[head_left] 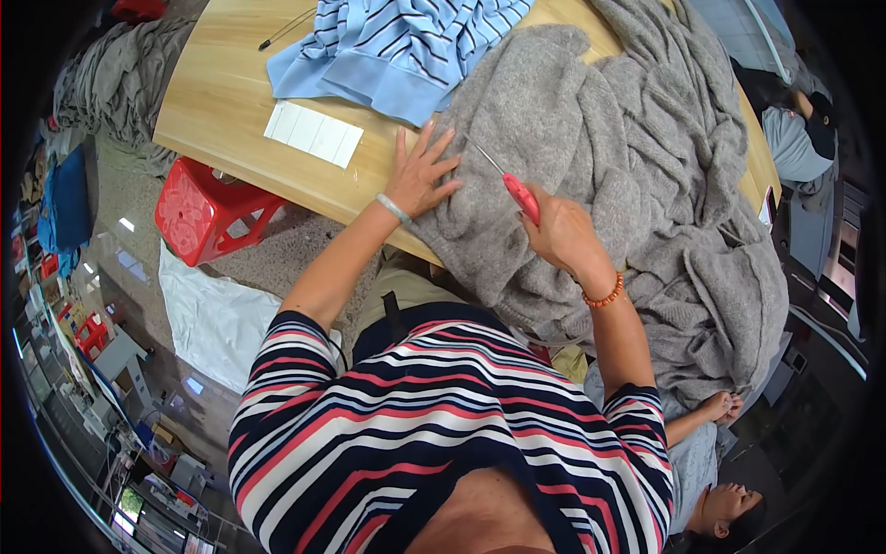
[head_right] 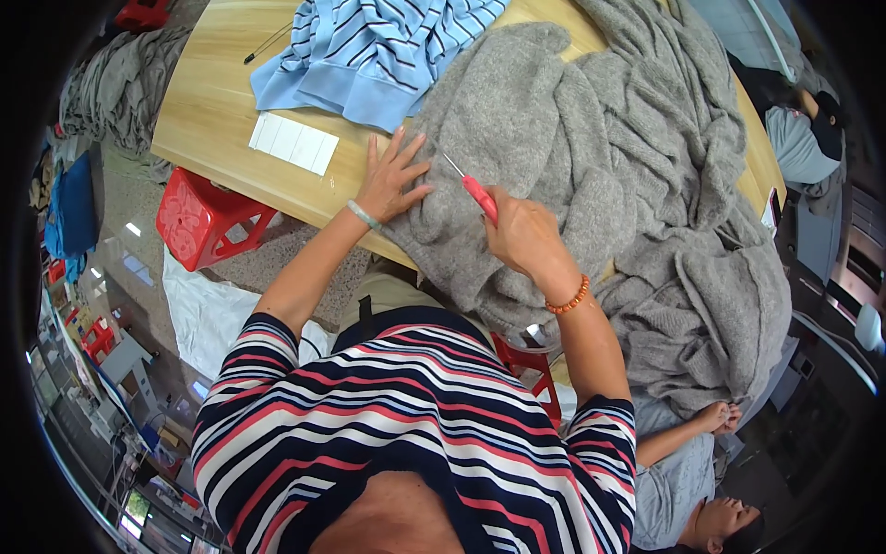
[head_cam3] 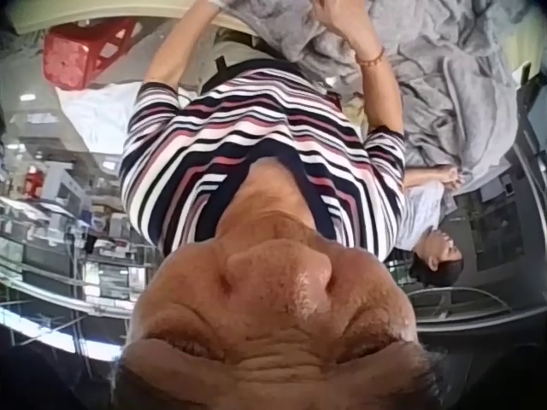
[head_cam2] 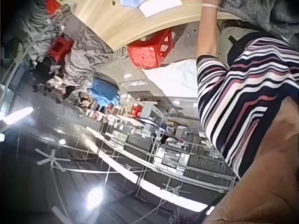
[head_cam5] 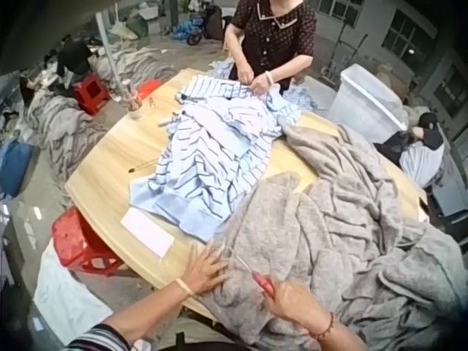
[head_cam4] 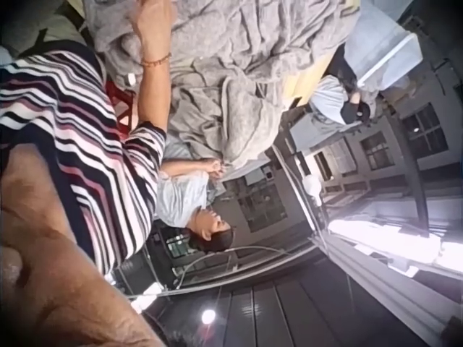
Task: Trim loose threads from a grey fabric garment using scissors.
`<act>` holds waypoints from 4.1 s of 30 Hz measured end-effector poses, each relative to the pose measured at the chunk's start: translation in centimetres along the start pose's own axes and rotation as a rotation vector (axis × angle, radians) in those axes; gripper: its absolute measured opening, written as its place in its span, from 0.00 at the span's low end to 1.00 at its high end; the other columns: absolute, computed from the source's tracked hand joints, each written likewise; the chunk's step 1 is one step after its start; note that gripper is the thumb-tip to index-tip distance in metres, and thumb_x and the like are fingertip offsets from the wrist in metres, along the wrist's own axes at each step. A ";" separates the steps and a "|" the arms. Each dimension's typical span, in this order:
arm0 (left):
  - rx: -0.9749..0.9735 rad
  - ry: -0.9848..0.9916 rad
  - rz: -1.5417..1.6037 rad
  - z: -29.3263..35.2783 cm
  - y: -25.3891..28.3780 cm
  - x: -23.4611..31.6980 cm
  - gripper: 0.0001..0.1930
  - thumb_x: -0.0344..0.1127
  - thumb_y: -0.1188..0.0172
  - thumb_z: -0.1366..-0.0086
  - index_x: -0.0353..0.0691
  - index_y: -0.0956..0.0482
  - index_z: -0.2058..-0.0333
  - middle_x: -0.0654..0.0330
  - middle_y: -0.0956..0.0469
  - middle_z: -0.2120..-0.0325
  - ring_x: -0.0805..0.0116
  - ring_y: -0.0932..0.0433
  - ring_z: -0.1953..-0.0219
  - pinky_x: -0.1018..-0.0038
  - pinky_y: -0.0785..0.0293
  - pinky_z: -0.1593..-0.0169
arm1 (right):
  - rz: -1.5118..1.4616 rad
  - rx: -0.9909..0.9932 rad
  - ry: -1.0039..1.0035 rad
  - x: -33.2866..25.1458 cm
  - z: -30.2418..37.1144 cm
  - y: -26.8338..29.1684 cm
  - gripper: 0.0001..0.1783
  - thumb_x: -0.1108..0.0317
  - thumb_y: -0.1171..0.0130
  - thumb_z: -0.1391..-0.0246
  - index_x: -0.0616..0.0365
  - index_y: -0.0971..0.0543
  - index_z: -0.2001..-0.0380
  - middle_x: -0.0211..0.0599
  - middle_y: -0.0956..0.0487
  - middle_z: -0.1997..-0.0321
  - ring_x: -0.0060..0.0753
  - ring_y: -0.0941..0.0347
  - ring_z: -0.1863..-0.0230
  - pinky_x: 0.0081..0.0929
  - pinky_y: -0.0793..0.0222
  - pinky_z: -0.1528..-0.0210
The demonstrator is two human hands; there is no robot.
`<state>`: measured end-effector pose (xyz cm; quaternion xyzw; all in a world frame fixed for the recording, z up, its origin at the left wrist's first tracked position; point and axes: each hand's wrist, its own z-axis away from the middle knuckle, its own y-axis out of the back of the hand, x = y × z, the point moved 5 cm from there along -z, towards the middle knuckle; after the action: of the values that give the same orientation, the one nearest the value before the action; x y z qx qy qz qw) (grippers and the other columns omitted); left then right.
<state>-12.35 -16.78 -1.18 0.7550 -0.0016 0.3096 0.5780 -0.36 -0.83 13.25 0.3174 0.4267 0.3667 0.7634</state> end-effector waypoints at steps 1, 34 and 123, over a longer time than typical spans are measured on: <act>-0.008 -0.007 0.035 1.1 0.3 0.5 0.22 0.52 0.38 0.45 0.48 0.22 0.54 0.56 0.42 0.36 0.50 0.54 0.31 0.37 0.62 0.36 | 0.015 0.003 -0.012 0.0 0.6 -0.1 0.19 0.65 0.43 0.49 0.58 0.27 0.54 0.56 0.22 0.75 0.58 0.24 0.70 0.46 0.29 0.67; 0.046 0.089 -0.108 3.9 -1.0 -0.3 0.24 0.46 0.42 0.39 0.59 0.30 0.43 0.62 0.45 0.34 0.52 0.50 0.32 0.33 0.68 0.38 | 0.056 -0.075 -0.014 -1.3 1.4 -3.2 0.14 0.67 0.48 0.49 0.61 0.25 0.60 0.55 0.21 0.73 0.57 0.22 0.68 0.48 0.28 0.63; -0.731 -0.351 1.481 -21.6 -8.9 57.2 0.23 0.33 0.41 0.39 0.36 0.31 0.45 0.55 0.25 0.53 0.67 0.27 0.51 0.71 0.31 0.46 | -0.736 1.457 -1.057 36.6 46.8 8.9 0.16 0.60 0.42 0.44 0.61 0.27 0.59 0.37 0.26 0.76 0.27 0.32 0.86 0.25 0.35 0.87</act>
<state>27.03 25.36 20.96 0.3618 -0.6860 0.4666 0.4252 51.85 26.22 25.32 0.6827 0.2240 -0.4388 0.5397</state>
